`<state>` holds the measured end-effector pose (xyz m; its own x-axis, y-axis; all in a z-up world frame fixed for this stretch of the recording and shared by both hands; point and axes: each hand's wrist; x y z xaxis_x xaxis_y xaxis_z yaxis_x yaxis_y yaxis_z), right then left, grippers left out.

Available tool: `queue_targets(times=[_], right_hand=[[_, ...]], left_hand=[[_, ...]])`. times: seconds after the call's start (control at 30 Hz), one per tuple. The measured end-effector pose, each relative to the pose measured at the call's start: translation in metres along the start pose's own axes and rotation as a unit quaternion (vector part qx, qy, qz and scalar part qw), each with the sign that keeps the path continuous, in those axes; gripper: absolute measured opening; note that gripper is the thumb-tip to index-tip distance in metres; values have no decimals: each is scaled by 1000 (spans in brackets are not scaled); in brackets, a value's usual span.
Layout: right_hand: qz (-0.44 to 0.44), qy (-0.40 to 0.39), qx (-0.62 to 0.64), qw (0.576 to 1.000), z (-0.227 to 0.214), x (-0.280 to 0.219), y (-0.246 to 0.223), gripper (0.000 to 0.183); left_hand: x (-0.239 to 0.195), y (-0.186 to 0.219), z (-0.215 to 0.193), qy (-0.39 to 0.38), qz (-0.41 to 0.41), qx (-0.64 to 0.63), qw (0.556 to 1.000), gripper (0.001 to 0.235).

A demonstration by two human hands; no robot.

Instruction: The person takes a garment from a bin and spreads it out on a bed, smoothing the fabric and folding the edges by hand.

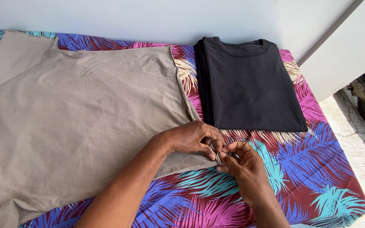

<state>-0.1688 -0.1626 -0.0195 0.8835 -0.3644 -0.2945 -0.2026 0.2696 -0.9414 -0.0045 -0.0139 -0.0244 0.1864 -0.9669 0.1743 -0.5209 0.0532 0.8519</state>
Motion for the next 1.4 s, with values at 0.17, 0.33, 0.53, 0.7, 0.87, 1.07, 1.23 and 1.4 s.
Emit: queue_targets(times=[0.17,0.33,0.53,0.7,0.87,1.07,1.23,1.4], right_hand=[[-14,25,-74,997,-9,-2,6,9],[-32,11,-170,985,-7,-11,1,10],[-68,25,-236,969,-6,-20,7,34],[-104,120,-413,897,4,-33,-4,18],[-259,125,-548,786,-10,-30,22,15],[-302,124,-673,664,12,-22,18,22],[-479,-111,-540,683,105,5,-14,46],[-331,-181,-663,646,141,84,-14,64]], left_hand=[[5,-7,5,-12,21,20,1000,15],[6,-10,10,-8,47,35,998,3],[6,-2,14,59,10,61,996,16],[10,-18,20,89,32,95,991,22],[4,-4,-3,137,73,90,984,9],[-52,24,-55,214,-109,361,901,31],[-116,35,-66,221,-245,518,789,32],[-205,43,-82,213,-532,396,718,81]])
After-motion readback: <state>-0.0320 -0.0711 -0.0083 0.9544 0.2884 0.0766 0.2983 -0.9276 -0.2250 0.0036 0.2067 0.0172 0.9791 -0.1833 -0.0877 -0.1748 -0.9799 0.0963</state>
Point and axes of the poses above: each hand's wrist, its own x-axis towards the middle knuckle, its own z-axis out of the palm, y = z × x, and after that the axes turned 3 degrees about -x, right-handed
